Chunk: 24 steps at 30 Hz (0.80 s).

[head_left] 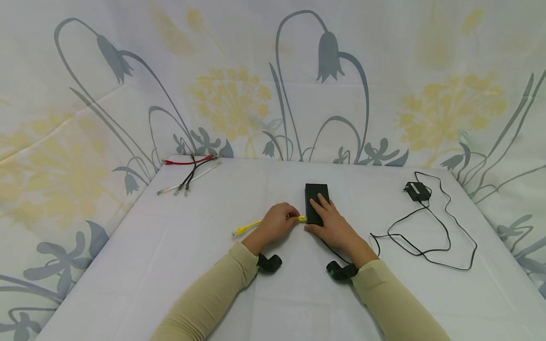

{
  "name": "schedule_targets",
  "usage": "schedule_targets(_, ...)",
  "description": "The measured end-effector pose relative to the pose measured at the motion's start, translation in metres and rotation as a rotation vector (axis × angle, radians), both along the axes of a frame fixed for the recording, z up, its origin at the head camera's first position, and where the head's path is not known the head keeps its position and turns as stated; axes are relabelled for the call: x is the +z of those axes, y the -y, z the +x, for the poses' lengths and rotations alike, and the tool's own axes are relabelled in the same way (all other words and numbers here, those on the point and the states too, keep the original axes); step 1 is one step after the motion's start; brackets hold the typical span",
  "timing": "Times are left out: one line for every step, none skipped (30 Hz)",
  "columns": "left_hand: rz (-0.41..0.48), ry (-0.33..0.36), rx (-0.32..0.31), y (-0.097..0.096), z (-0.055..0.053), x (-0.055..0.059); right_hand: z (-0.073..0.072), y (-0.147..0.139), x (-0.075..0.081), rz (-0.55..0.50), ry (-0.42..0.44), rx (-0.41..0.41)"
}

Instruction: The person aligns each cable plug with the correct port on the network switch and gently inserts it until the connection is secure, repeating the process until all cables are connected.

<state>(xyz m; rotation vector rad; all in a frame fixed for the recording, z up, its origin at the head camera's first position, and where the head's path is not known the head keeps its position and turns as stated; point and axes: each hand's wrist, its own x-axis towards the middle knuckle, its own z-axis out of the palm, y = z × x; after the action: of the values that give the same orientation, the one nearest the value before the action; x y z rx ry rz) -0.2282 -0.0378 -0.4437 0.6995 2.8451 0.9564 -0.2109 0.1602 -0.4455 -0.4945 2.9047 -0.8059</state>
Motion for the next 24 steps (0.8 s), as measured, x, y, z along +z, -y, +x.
schedule_targets(0.002,-0.002,0.000,0.0000,0.0001,0.0000,0.0000,0.0002,0.0002,0.001,0.000,0.002)
schedule_targets(0.003,-0.001,0.001,-0.0001,0.0000,-0.0003,0.0001,0.0005,0.0005,0.000,0.000,0.003)
schedule_targets(0.004,0.000,0.002,-0.0001,-0.0001,-0.0006,0.0001,0.0007,0.0006,0.002,-0.002,0.006)
schedule_targets(0.005,0.003,0.003,-0.0003,0.0000,-0.0008,0.0003,0.0009,0.0009,0.003,0.001,0.007)
schedule_targets(0.006,0.007,0.004,-0.0004,0.0002,-0.0008,0.0005,0.0011,0.0011,0.004,0.002,0.008)
schedule_targets(0.009,0.009,0.004,-0.0004,0.0004,-0.0008,0.0006,0.0012,0.0012,0.005,0.005,0.009)
schedule_targets(0.010,0.016,0.006,-0.0005,0.0008,-0.0007,0.0007,0.0012,0.0012,0.007,0.007,0.011)
schedule_targets(0.011,0.021,0.006,-0.0006,0.0011,-0.0004,0.0007,0.0014,0.0013,0.008,0.008,0.014)
schedule_targets(0.012,0.024,0.006,-0.0007,0.0016,0.0000,0.0008,0.0014,0.0013,0.009,0.010,0.017)
schedule_targets(0.016,0.028,0.008,-0.0008,0.0020,0.0007,0.0007,0.0015,0.0013,0.008,0.010,0.017)
schedule_targets(0.019,0.027,0.008,-0.0008,0.0024,0.0013,0.0006,0.0017,0.0015,0.007,0.007,0.020)
schedule_targets(0.019,0.026,0.009,-0.0008,0.0026,0.0017,0.0006,0.0018,0.0017,0.007,0.004,0.022)
schedule_targets(0.019,0.027,0.009,-0.0010,0.0028,0.0021,0.0006,0.0019,0.0019,0.006,0.001,0.024)
schedule_targets(0.018,0.024,0.009,-0.0011,0.0030,0.0026,0.0006,0.0021,0.0022,0.003,-0.002,0.024)
schedule_targets(0.018,0.021,0.009,-0.0012,0.0031,0.0029,0.0006,0.0020,0.0023,0.002,-0.003,0.023)
schedule_targets(0.017,0.021,0.011,-0.0014,0.0031,0.0032,0.0005,0.0021,0.0023,0.002,-0.006,0.021)
schedule_targets(0.015,0.019,0.012,-0.0015,0.0031,0.0033,0.0006,0.0021,0.0024,0.002,-0.004,0.019)
schedule_targets(0.013,0.019,0.012,-0.0016,0.0030,0.0032,0.0006,0.0021,0.0023,0.001,-0.003,0.016)
schedule_targets(0.012,0.021,0.014,-0.0017,0.0029,0.0031,0.0006,0.0020,0.0022,0.001,-0.001,0.014)
schedule_targets(0.013,0.021,0.015,-0.0018,0.0028,0.0030,0.0006,0.0020,0.0021,-0.001,0.001,0.011)
schedule_targets(0.015,0.023,0.016,-0.0018,0.0024,0.0026,0.0007,0.0020,0.0020,-0.003,0.002,0.009)
schedule_targets(0.017,0.025,0.017,-0.0019,0.0021,0.0021,0.0008,0.0021,0.0020,-0.005,0.004,0.007)
schedule_targets(0.016,0.023,0.018,-0.0019,0.0019,0.0015,0.0009,0.0021,0.0020,-0.008,0.006,0.006)
schedule_targets(0.014,0.020,0.017,-0.0020,0.0015,0.0006,0.0010,0.0021,0.0020,-0.011,0.008,0.004)
